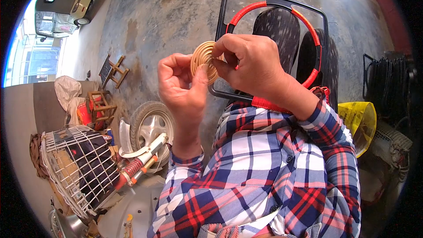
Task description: Weaving and assembling coiled bamboo strips into a circular frame as part of furniture manufacturing.
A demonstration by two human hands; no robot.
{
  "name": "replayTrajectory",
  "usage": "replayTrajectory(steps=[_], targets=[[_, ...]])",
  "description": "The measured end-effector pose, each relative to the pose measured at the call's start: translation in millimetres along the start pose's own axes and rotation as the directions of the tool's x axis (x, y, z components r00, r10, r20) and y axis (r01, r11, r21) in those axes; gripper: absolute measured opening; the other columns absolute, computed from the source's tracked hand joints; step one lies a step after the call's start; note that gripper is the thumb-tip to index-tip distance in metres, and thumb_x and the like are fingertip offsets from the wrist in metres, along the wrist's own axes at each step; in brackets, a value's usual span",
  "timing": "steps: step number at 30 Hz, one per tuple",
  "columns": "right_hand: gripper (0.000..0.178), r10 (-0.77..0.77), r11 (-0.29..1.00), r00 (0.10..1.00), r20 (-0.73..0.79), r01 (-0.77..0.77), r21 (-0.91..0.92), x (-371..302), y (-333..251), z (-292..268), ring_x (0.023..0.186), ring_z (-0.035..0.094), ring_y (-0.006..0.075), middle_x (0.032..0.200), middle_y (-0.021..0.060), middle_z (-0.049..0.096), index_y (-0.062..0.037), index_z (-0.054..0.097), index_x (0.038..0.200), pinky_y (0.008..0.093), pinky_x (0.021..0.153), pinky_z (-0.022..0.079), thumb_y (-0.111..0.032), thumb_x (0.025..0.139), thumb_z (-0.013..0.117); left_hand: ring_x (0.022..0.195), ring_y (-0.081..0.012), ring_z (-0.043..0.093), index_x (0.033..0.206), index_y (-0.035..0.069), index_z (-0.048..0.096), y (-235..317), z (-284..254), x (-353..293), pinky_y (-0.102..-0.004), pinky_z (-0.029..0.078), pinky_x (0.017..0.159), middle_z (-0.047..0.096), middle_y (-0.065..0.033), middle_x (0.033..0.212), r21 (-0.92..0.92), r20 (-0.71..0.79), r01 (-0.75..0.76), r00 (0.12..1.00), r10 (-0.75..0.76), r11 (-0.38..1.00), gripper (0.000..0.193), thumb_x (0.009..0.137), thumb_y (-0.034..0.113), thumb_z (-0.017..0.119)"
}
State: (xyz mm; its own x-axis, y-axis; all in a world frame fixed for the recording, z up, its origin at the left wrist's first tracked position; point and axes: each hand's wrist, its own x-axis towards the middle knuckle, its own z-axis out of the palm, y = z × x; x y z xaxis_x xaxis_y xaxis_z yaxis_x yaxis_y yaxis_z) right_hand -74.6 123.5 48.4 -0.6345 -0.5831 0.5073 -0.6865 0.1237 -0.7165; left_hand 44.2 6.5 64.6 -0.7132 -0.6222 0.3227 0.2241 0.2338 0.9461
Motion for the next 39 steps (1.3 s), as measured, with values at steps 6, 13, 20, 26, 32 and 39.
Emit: replayTrajectory(steps=[6, 13, 20, 26, 32, 39], targets=[[0.016, 0.032, 0.994, 0.999, 0.012, -0.033, 0.102, 0.5, 1.5, -1.0, 0.057, 0.065, 0.0191, 0.065, 0.0054, 0.065, -0.0085, 0.067, 0.08, 0.0314, 0.053, 0.05, -0.011, 0.069, 0.079, 0.089, -0.0105, 0.062, 0.113, 0.001, 0.053, -1.0, 1.6, 2.3, -0.0246, 0.051, 0.082, 0.063, -0.0068, 0.102, -0.059, 0.02, 0.018, 1.0, -0.017, 0.998, 0.033, 0.087, -0.002, 0.073], [0.018, 0.115, 0.987, 0.991, 0.073, -0.123, 0.107, 1.1, 1.5, -3.7, 0.065, 0.071, 0.0255, 0.069, 0.0063, 0.069, -0.0106, 0.068, 0.082, 0.0365, 0.058, 0.054, -0.019, 0.071, 0.079, 0.094, -0.0108, 0.062, 0.116, -0.001, 0.052, -5.2, -10.3, 4.7, -0.0252, 0.051, 0.088, 0.063, -0.008, 0.105, -0.107, 0.096, 0.108, 0.991, -0.098, 0.988, 0.029, 0.09, -0.003, 0.067], [0.018, 0.086, 0.996, 0.995, 0.049, -0.087, 0.018, 1.5, -1.1, -4.3, 0.067, 0.071, 0.0255, 0.072, 0.0063, 0.069, -0.0104, 0.067, 0.084, 0.0371, 0.058, 0.054, -0.018, 0.071, 0.078, 0.094, -0.011, 0.063, 0.116, -0.001, 0.052, -9.8, -10.4, 7.3, -0.0253, 0.051, 0.088, 0.064, -0.0087, 0.106, -0.137, 0.101, 0.132, 0.988, -0.119, 0.982, 0.03, 0.09, -0.002, 0.067], [0.018, 0.116, 0.99, 0.99, 0.074, -0.121, 0.066, 2.0, -1.2, -4.7, 0.067, 0.071, 0.0264, 0.072, 0.0065, 0.069, -0.0104, 0.067, 0.084, 0.0371, 0.059, 0.055, -0.018, 0.071, 0.078, 0.094, -0.0105, 0.063, 0.116, -0.002, 0.051, -4.4, -7.0, 8.3, -0.0254, 0.052, 0.089, 0.064, -0.0075, 0.103, -0.102, 0.111, 0.117, 0.988, -0.105, 0.988, 0.026, 0.093, -0.004, 0.062], [0.016, 0.134, 0.986, 0.988, 0.082, -0.14, 0.084, 2.0, 3.7, -5.8, 0.066, 0.071, 0.0263, 0.07, 0.0065, 0.069, -0.0108, 0.068, 0.081, 0.0368, 0.059, 0.055, -0.02, 0.072, 0.078, 0.1, -0.0171, 0.054, 0.117, 0.002, 0.059, 14.7, -10.2, 2.1, -0.0273, 0.045, 0.076, 0.055, -0.013, 0.121, 0.725, 0.115, -0.336, 0.92, 0.375, 0.602, 0.04, 0.08, 0.002, 0.074], [0.015, 0.167, 0.98, 0.981, 0.1, -0.176, 0.094, 1.6, -0.3, -0.6, 0.066, 0.072, 0.0228, 0.071, 0.0061, 0.071, -0.0116, 0.072, 0.084, 0.0352, 0.061, 0.056, -0.021, 0.074, 0.078, 0.099, -0.0236, 0.049, 0.102, 0.008, 0.069, 33.9, -43.2, 11.6, -0.0362, 0.037, 0.087, 0.056, -0.0095, 0.106, 0.782, 0.182, -0.4, 0.88, 0.438, 0.478, 0.029, 0.074, 0.013, 0.075]])
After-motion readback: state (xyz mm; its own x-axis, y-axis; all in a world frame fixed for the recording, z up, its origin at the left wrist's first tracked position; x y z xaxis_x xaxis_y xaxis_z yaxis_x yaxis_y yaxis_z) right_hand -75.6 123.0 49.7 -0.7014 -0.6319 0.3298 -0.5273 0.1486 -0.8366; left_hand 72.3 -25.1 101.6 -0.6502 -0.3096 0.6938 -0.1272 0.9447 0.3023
